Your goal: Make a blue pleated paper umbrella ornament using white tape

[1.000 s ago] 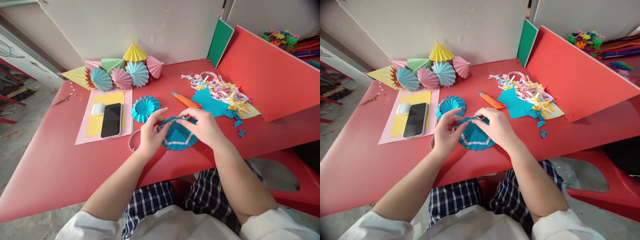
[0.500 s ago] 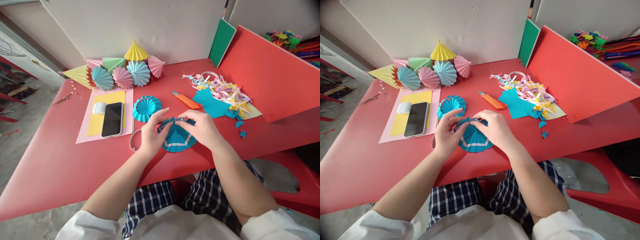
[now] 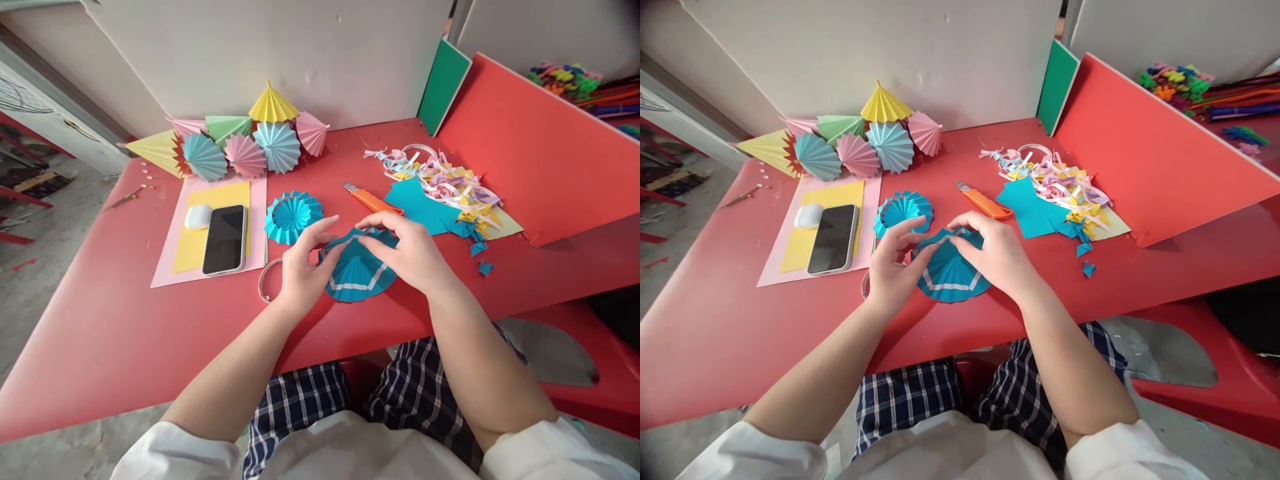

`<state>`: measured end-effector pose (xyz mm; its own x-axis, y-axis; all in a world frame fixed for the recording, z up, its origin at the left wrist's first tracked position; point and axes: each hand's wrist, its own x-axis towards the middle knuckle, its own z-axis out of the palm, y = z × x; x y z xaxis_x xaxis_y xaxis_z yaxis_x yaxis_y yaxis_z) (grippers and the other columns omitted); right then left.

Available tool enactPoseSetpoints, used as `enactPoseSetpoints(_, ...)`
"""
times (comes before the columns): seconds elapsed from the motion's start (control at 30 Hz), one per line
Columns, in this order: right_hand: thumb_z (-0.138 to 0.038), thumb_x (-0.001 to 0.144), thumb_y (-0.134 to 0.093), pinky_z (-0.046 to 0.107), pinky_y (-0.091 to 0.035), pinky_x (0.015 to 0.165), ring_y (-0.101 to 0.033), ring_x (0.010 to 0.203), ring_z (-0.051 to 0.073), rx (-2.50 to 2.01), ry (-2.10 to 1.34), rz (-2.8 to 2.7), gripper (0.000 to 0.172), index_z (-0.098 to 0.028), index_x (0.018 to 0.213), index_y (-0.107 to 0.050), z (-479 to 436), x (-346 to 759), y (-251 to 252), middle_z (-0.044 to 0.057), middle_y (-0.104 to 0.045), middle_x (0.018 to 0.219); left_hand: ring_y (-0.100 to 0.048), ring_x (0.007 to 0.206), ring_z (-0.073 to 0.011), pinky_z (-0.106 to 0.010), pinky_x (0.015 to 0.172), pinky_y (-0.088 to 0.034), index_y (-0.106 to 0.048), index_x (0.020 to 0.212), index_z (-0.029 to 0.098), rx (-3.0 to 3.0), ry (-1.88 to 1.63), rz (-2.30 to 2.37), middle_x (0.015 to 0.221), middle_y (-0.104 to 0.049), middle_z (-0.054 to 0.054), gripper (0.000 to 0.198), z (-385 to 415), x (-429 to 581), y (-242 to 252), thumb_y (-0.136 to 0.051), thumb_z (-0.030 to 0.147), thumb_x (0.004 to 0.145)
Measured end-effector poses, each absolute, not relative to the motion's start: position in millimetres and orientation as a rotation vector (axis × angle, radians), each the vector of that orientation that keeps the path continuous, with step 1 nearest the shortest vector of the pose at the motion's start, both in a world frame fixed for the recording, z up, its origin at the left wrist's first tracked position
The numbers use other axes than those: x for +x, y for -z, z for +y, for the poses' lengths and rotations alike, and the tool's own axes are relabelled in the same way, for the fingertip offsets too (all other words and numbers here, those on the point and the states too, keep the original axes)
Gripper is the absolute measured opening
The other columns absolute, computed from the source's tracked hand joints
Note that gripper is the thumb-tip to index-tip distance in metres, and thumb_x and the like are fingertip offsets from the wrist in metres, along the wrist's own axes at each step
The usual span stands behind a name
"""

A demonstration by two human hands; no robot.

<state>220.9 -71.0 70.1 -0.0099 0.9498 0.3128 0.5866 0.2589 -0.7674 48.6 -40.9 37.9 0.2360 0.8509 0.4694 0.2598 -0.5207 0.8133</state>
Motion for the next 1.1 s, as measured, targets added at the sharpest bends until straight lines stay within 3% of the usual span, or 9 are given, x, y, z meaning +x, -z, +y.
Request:
enactPoseSetpoints(0.23,-0.021,0.079,-0.06,0.022,-0.047,0.07,-0.063,0.079,0.013,-1.454,-0.523,-1.761,0.007,-0.019,0.085,-0.065,-72.6,219.3,-72.1,0.0,-0.069,0.084,-0.065,0.085,-0.0126,-0.023,0.076,-0.054,-0.054,0.116,0.026,1.948,-1.253,0.985,0.088,-0.068,0.0,0.04,-41.7,47.6,-38.3,-0.065,0.017,0.079)
enactPoseSetpoints(0.43,-0.022,0.08,-0.059,0.021,-0.047,0.064,-0.064,0.079,0.013,-1.441,-0.567,-1.762,0.009,-0.02,0.086,-0.066,-73.7,219.3,-73.2,0.0,-0.07,0.086,-0.064,0.078,-0.0102,-0.02,0.07,-0.053,-0.055,0.115,0.025,1.949,-1.259,0.967,0.084,-0.067,0.001,0.04,-41.4,47.8,-39.1,-0.065,0.016,0.078)
enactPoseSetpoints(1.1,-0.018,0.082,-0.057,0.019,-0.046,0.065,-0.064,0.077,0.011,-1.425,-0.529,-1.765,0.01,-0.019,0.087,-0.065,-75.2,212.5,-71.9,-0.001,-0.07,0.085,-0.064,0.082,-0.011,-0.023,0.074,-0.053,-0.053,0.119,0.024,1.983,-1.238,0.968,0.088,-0.066,0.0,0.042,-42.2,47.6,-37.2,-0.064,0.017,0.079)
